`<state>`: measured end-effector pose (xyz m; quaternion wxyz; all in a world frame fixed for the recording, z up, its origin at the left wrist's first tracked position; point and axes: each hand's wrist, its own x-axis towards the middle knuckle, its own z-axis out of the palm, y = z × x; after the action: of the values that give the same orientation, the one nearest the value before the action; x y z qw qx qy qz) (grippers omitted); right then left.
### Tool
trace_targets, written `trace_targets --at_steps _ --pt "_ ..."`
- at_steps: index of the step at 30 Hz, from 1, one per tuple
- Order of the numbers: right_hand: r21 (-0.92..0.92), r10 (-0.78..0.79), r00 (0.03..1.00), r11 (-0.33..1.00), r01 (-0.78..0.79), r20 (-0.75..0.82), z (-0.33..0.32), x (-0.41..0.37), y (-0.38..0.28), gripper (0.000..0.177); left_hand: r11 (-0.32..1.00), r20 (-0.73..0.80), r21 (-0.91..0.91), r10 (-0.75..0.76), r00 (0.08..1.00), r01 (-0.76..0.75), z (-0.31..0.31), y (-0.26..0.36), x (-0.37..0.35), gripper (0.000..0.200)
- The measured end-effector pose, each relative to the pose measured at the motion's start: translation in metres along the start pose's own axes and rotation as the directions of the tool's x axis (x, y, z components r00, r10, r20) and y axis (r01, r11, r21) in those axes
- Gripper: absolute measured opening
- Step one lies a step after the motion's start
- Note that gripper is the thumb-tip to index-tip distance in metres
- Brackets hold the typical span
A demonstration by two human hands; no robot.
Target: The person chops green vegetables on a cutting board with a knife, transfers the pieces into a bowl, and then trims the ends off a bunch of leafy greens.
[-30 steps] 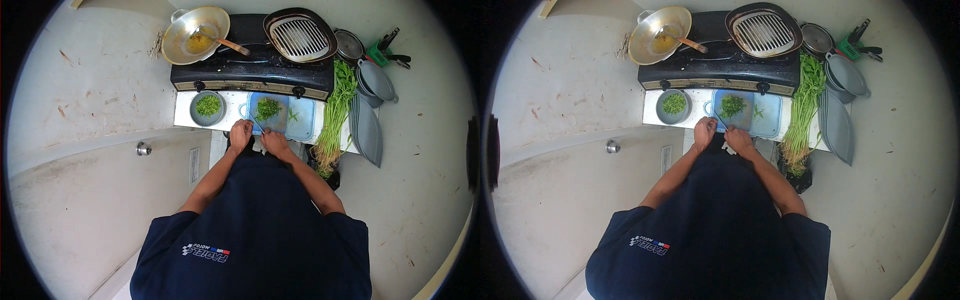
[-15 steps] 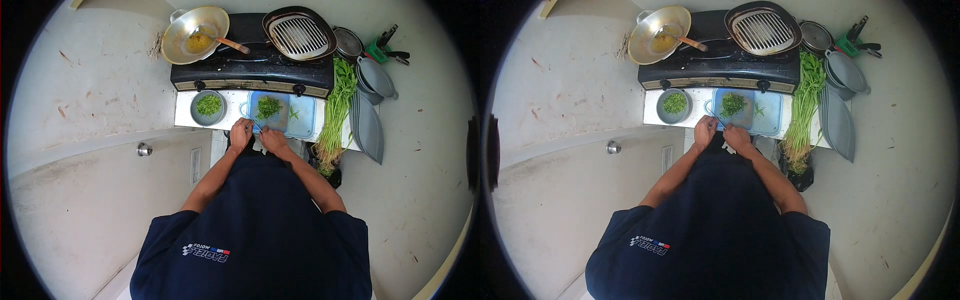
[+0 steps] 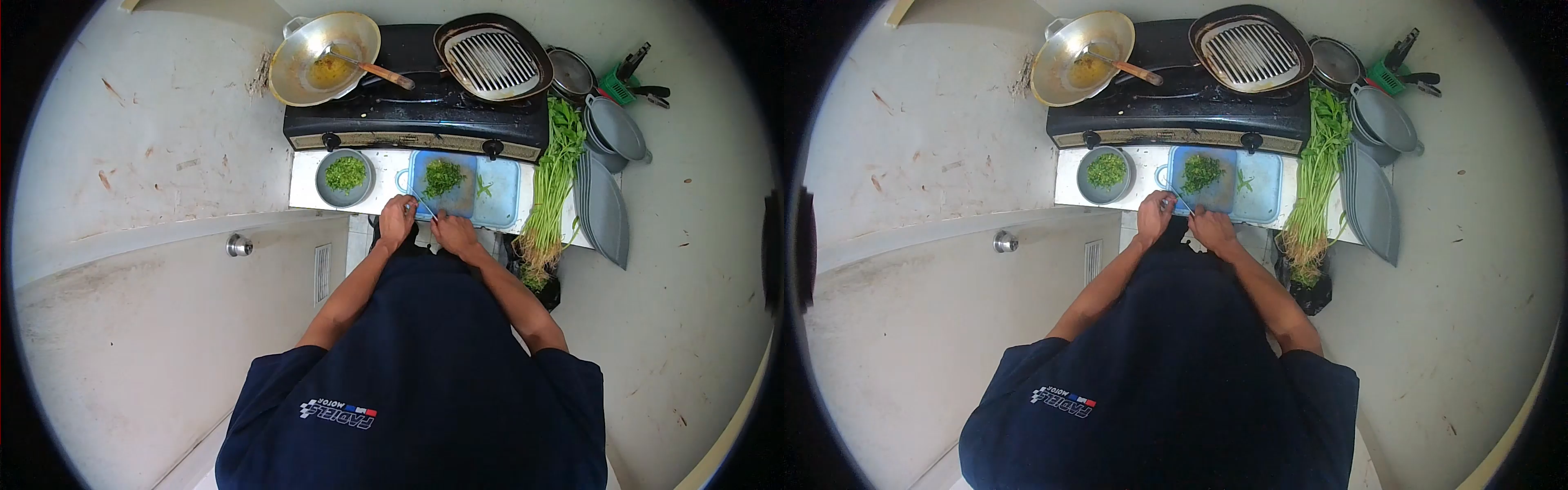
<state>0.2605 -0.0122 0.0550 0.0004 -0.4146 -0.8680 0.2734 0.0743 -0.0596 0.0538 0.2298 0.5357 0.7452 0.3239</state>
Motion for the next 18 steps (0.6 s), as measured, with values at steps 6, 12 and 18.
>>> trace_targets --at_steps 6,12,18 --pt "0.001 -0.036 0.999 0.999 0.036 0.004 -0.009 -0.003 -0.005 0.040 0.999 -0.003 0.014 0.042 0.999 -0.042 0.000 -0.004 -0.001 0.008" --pt "-0.018 -0.024 0.999 1.000 0.025 0.031 -0.002 0.000 -0.005 0.039 0.997 0.009 0.062 0.052 0.999 -0.053 -0.002 -0.002 -0.001 0.007" --pt "-0.051 -0.035 0.999 0.998 0.035 -0.001 0.006 0.010 -0.007 0.036 0.989 0.031 0.120 0.083 0.996 -0.086 -0.008 0.002 -0.002 0.009"
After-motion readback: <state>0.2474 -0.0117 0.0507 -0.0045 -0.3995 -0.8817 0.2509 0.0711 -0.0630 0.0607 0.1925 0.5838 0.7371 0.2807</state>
